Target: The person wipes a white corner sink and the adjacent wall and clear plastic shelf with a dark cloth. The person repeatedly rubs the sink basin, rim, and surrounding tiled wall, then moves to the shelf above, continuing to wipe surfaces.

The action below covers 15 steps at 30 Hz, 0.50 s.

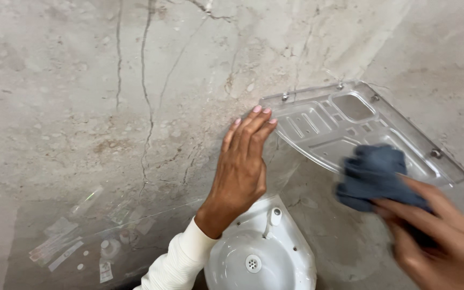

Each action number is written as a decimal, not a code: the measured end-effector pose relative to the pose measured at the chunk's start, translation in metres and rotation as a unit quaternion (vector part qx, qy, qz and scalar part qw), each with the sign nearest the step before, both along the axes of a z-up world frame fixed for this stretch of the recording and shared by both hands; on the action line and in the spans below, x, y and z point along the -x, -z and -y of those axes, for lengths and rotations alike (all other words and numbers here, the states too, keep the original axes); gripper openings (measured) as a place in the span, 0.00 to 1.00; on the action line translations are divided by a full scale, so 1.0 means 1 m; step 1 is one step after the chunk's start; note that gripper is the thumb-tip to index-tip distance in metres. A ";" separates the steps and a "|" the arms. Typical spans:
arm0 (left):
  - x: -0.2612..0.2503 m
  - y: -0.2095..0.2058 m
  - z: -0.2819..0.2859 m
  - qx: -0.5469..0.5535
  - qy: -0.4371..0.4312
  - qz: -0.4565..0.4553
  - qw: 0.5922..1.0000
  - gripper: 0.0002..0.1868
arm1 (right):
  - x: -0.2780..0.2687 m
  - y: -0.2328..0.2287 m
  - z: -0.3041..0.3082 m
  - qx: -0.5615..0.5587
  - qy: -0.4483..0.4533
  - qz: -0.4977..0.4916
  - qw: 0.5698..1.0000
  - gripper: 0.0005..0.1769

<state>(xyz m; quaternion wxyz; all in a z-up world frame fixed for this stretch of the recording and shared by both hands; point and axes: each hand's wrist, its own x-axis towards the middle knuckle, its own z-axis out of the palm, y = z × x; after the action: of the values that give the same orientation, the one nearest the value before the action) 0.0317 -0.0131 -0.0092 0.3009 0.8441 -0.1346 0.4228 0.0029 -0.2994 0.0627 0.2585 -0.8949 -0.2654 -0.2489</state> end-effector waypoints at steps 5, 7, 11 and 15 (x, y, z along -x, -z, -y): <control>0.003 0.004 0.001 0.019 0.013 -0.001 1.000 0.40 | -0.011 0.014 0.026 0.048 0.021 0.093 0.994 0.09; 0.002 0.004 0.001 0.023 0.012 -0.002 1.000 0.40 | -0.005 0.003 0.010 0.045 -0.006 0.089 0.995 0.11; -0.001 0.001 0.004 0.006 -0.008 0.008 1.000 0.39 | 0.000 -0.008 -0.053 0.016 -0.030 0.067 0.997 0.13; 0.002 -0.002 0.005 0.023 0.004 0.012 1.000 0.38 | -0.001 -0.008 -0.090 0.058 -0.042 0.130 0.989 0.13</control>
<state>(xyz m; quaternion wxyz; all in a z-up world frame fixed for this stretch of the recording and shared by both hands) 0.0293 -0.0178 -0.0071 0.3200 0.8316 -0.1321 0.4343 0.0042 -0.2096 0.0703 0.1792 -0.8565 -0.3481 -0.3364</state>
